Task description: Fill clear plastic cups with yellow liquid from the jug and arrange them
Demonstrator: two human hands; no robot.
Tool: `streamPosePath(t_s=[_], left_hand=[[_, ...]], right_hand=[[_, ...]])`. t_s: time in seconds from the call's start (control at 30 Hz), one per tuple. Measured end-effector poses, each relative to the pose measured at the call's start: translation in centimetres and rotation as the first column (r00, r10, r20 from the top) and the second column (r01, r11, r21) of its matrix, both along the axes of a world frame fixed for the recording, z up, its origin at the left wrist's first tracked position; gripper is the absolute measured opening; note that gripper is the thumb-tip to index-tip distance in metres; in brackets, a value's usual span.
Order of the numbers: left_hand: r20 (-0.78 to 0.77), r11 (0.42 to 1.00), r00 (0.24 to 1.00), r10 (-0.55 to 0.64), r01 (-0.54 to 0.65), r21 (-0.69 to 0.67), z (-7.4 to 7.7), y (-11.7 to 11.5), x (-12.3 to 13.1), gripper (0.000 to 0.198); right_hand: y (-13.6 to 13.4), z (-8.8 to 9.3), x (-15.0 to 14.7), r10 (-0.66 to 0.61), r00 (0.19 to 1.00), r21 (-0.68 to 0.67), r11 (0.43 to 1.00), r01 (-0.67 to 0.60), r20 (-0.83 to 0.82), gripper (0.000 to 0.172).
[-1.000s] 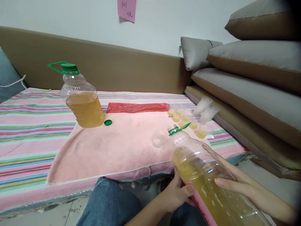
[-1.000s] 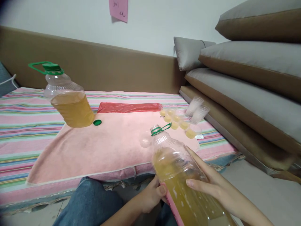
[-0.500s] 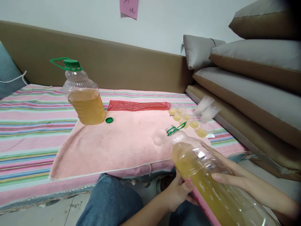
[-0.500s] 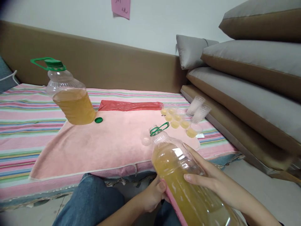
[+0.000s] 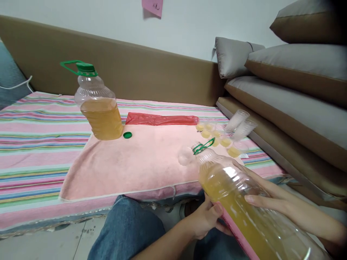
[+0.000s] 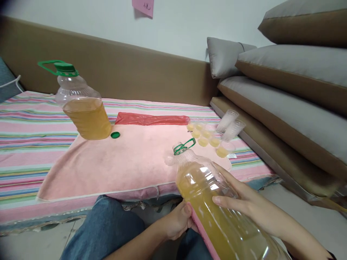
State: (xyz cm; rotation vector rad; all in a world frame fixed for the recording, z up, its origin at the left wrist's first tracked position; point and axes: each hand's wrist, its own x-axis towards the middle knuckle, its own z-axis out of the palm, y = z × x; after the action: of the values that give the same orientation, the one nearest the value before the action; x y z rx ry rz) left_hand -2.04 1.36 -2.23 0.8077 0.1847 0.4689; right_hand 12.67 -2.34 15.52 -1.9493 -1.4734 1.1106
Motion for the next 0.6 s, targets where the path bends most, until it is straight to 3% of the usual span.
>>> streamPosePath(t_s=[0.4,0.6], left_hand=[[0.123,0.998,0.990,-0.065,0.063,0.023,-0.30,-0.14,0.10,0.079],[0.143,0.997,0.987,-0.071,0.071,0.007,-0.60,-0.27,0.20,0.080]], right_hand=[[-0.06,0.03,0.39,0.003,0.999,-0.050,0.999,-0.001,0.048,0.078],[0.06,0.00,0.41,0.007,0.998,-0.035,0.999,-0.005,0.057,0.077]])
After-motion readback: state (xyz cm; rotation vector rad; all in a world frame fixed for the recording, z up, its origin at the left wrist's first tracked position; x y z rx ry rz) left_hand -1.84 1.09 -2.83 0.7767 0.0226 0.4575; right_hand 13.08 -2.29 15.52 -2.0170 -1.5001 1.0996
